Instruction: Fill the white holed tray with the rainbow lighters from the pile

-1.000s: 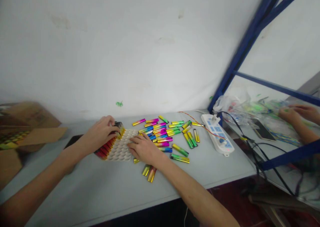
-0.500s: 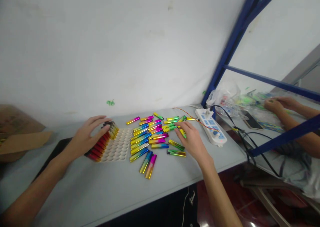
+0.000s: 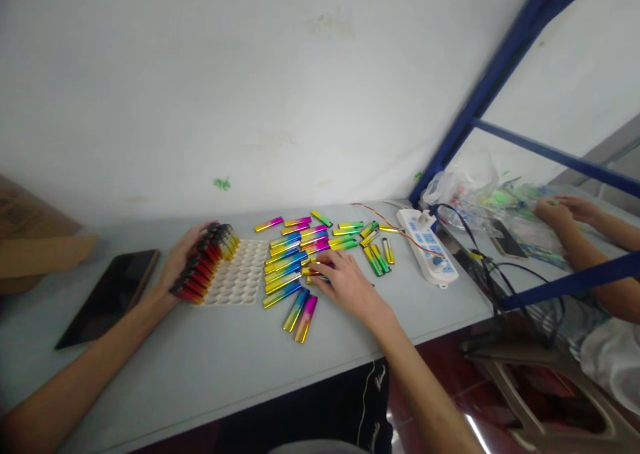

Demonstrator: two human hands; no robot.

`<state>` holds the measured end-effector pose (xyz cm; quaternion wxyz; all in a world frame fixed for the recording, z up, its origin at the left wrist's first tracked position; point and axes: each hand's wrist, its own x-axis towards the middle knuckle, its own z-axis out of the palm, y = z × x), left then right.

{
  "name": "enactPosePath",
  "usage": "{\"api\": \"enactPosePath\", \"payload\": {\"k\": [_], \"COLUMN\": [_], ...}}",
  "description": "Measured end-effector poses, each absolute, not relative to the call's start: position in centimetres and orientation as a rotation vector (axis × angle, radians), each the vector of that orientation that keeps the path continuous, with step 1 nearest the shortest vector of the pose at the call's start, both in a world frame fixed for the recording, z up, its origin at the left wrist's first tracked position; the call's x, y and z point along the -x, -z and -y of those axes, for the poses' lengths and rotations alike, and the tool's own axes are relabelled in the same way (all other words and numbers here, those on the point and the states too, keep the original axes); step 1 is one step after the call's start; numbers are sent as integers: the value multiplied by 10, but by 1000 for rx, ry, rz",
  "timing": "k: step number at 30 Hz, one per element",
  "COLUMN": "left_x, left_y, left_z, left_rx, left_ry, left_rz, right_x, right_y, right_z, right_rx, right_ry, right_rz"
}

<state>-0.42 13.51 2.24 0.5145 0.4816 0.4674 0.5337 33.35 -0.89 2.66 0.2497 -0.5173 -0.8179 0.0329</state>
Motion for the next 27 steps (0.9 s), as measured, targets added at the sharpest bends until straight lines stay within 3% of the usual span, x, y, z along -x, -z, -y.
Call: {"api": "enactPosePath", "payload": {"k": [8,17,22,27], "left_x": [0,4,15,21], "left_y": [-22,-17,-30,-79], "left_z": [-126,-128,-124,-87], "left_rx": [-852,-974,-1403,-2199], "left_ry": [-1290,-1417,-1685,-1829], "left_rz": [-959,-957,-1022,-1170], "right_x": [-313,-296,-299,-298], "right_y": [-30,-40,-46,-68], "right_z": [-1,-30,-37,-39], "right_rx": [1392,1372,1370,1216], "right_ry": [-56,-178,-257,-530], "right_rz": [2322,2640,2645,2371]}}
